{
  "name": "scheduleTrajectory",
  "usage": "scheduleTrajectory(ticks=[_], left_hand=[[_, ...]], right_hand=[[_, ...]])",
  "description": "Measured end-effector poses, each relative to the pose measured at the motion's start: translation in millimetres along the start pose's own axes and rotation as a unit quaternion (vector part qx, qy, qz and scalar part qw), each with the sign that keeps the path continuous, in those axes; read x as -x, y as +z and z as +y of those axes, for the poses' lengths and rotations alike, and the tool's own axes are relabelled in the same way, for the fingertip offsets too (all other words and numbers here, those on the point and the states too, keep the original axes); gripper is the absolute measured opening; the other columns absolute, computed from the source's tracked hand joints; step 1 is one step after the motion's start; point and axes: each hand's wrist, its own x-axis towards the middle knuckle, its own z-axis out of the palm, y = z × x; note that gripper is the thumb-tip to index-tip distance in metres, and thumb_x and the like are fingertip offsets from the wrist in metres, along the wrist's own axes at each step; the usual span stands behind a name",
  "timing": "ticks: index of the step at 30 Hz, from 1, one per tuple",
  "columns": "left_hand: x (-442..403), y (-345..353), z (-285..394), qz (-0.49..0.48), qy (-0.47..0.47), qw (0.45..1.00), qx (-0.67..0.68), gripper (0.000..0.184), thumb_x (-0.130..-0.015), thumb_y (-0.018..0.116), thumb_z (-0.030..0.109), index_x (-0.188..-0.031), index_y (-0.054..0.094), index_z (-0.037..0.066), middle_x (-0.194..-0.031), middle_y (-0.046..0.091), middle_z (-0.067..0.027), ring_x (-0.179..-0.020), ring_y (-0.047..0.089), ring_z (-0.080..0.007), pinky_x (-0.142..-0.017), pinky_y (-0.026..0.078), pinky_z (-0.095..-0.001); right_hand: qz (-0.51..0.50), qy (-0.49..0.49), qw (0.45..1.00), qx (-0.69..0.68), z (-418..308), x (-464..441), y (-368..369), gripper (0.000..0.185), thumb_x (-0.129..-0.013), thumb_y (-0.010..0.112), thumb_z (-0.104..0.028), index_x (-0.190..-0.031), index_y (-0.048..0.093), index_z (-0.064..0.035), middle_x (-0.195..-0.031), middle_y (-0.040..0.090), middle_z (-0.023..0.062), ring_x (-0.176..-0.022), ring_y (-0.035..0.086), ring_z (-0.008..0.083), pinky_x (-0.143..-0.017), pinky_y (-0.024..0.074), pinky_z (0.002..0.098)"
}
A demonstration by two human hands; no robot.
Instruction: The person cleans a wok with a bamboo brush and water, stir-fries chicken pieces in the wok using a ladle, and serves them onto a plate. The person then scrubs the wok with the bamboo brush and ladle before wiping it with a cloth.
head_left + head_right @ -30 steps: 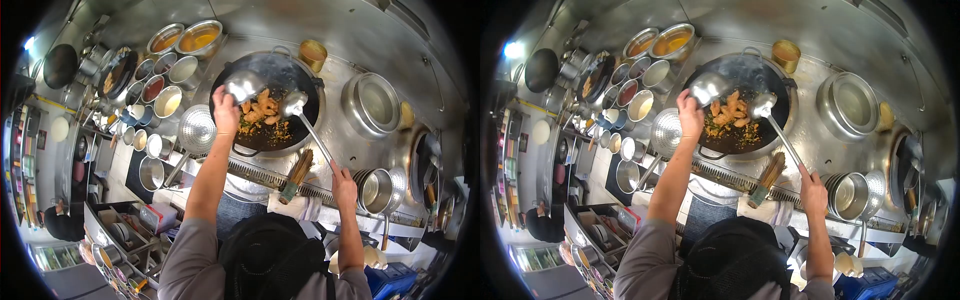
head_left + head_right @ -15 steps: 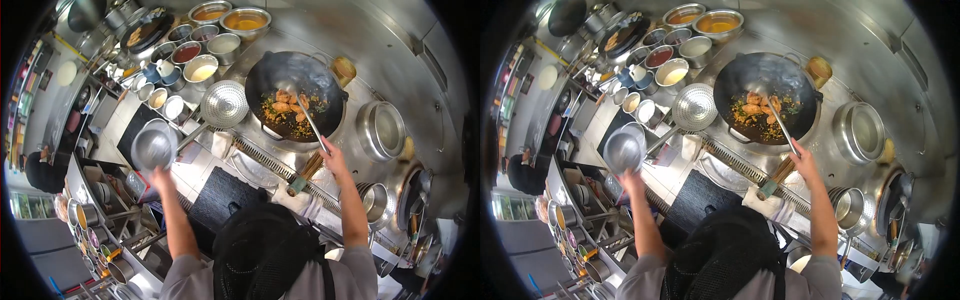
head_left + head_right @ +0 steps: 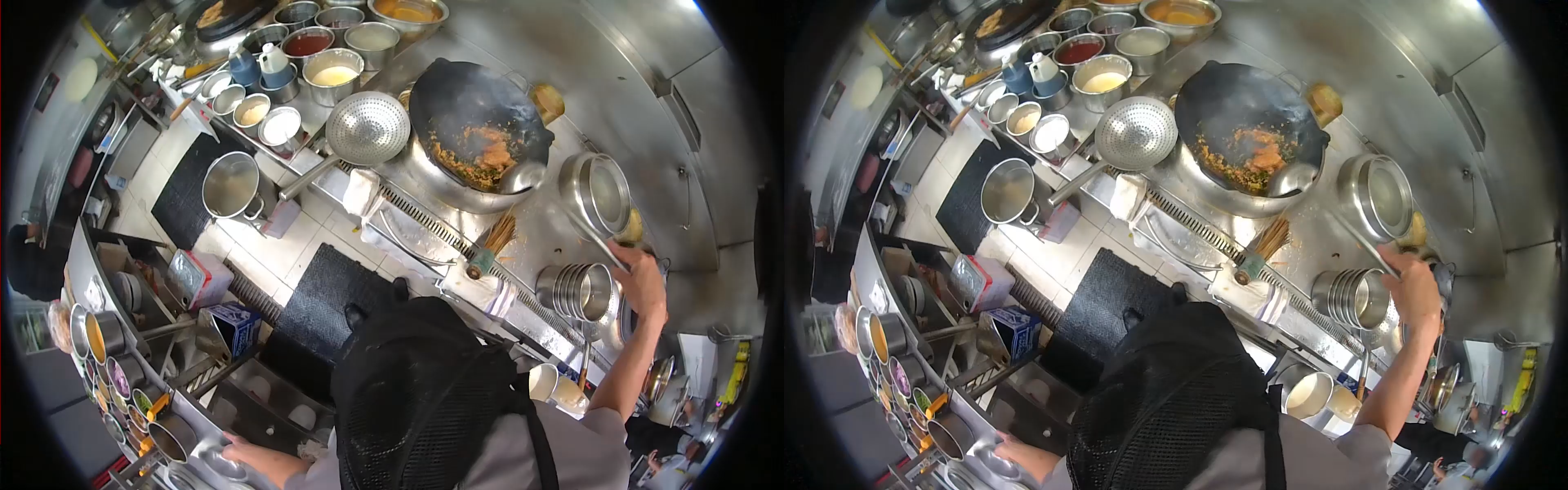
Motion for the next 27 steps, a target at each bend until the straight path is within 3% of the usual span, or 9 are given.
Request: scheduleTrajectory(ticks=[4,8,10,14,16,17,19,22,27], left_hand=[[104.4,85.8,-36.5,-0.311,0.067,0.948,-0.016,0.023,-0.092,0.061,0.014,-0.101,0.062,-0.007,-0.091,0.067,-0.0168,-0.077,0.066,-0.0271,-0.063,0.056,-0.032],[386.4,227.7,-46.0,-0.599,0.255,0.746,-0.139,0.02,-0.093,0.063,0.01,-0.108,0.064,-0.002,-0.105,0.066,-0.0092,-0.099,0.062,-0.0203,-0.088,0.05,-0.0331],[483.1,289.7,-70.5,-0.714,0.25,0.648,-0.092,0.029,-0.091,0.067,0.011,-0.117,0.062,-0.001,-0.114,0.066,-0.0124,-0.112,0.059,-0.024,-0.093,0.05,-0.0364],[606.1,355.0,-89.4,-0.696,0.447,0.527,-0.195,0.056,-0.082,0.076,0.025,-0.123,0.056,-0.007,-0.119,0.062,-0.027,-0.111,0.061,-0.0399,-0.096,0.048,-0.0444],[629.7,371.4,-100.8,-0.718,0.468,0.331,-0.395,0.064,-0.08,0.078,0.025,-0.128,0.052,-0.009,-0.119,0.061,-0.0312,-0.109,0.062,-0.0427,-0.097,0.048,-0.0443],[638.9,364.5,-90.6,-0.717,0.472,0.321,-0.4,0.064,-0.08,0.078,0.025,-0.128,0.052,-0.009,-0.119,0.061,-0.0312,-0.109,0.062,-0.0427,-0.097,0.048,-0.0443],[651.6,352.2,-69.2,-0.78,0.35,0.353,-0.38,0.063,-0.082,0.074,0.021,-0.133,0.048,-0.006,-0.127,0.06,-0.0235,-0.117,0.06,-0.0346,-0.1,0.046,-0.0417],[659.9,344.7,-69.9,-0.889,0.153,0.375,-0.214,0.057,-0.086,0.071,0.02,-0.133,0.046,-0.002,-0.124,0.062,-0.0169,-0.114,0.061,-0.0298,-0.097,0.049,-0.0397],[703.5,310.9,-61.2,-0.872,-0.243,0.404,-0.131,0.047,-0.1,0.056,0.034,-0.133,0.045,0.003,-0.12,0.061,-0.0152,-0.105,0.065,-0.0309,-0.087,0.056,-0.0445]], right_hand=[[-0.025,0.042,0.997,-0.063,26.3,-35.8,88.0,0.051,-0.082,0.067,-0.009,-0.133,0.059,-0.0088,-0.116,0.066,0.0219,-0.111,0.064,0.0364,-0.096,0.0484,0.0397],[-0.005,0.153,0.909,-0.388,26.7,-73.6,206.9,0.045,-0.093,0.06,-0.012,-0.136,0.054,0.0004,-0.078,0.067,0.0114,-0.058,0.062,0.0182,-0.052,0.0517,0.0347],[0.042,0.163,0.864,-0.474,-5.7,-88.9,223.4,0.053,-0.099,0.053,-0.012,-0.149,0.039,-0.0048,-0.061,0.045,-0.0023,-0.044,0.043,0.0079,-0.039,0.0383,0.0258],[0.067,0.187,0.796,-0.572,-45.6,-152.7,232.4,0.053,-0.099,0.055,-0.015,-0.149,0.04,-0.0057,-0.062,0.052,0.0009,-0.045,0.047,0.009,-0.039,0.0404,0.0298],[0.05,0.183,0.801,-0.568,-56.0,-181.3,226.5,0.054,-0.099,0.055,-0.017,-0.15,0.038,-0.0067,-0.064,0.052,0.0009,-0.045,0.048,0.0085,-0.039,0.0401,0.0296],[0.014,0.172,0.812,-0.557,-59.4,-189.0,217.3,0.054,-0.098,0.057,-0.017,-0.149,0.04,-0.009,-0.066,0.055,0.0045,-0.051,0.052,0.0108,-0.044,0.0441,0.0318],[-0.023,0.169,0.816,-0.552,-53.5,-186.1,221.5,0.054,-0.097,0.059,-0.016,-0.149,0.042,-0.0112,-0.068,0.058,0.0081,-0.056,0.057,0.0131,-0.05,0.0481,0.0339],[0.072,-0.103,0.931,-0.344,-8.4,-170.3,244.9,0.056,-0.09,0.065,-0.012,-0.143,0.05,-0.0224,-0.085,0.062,0.0212,-0.081,0.065,0.0354,-0.079,0.051,0.0409],[0.01,-0.034,0.99,-0.135,14.8,-91.1,184.3,0.054,-0.09,0.065,-0.016,-0.14,0.053,-0.0324,-0.097,0.062,0.0189,-0.08,0.064,0.0411,-0.075,0.0532,0.0475]])
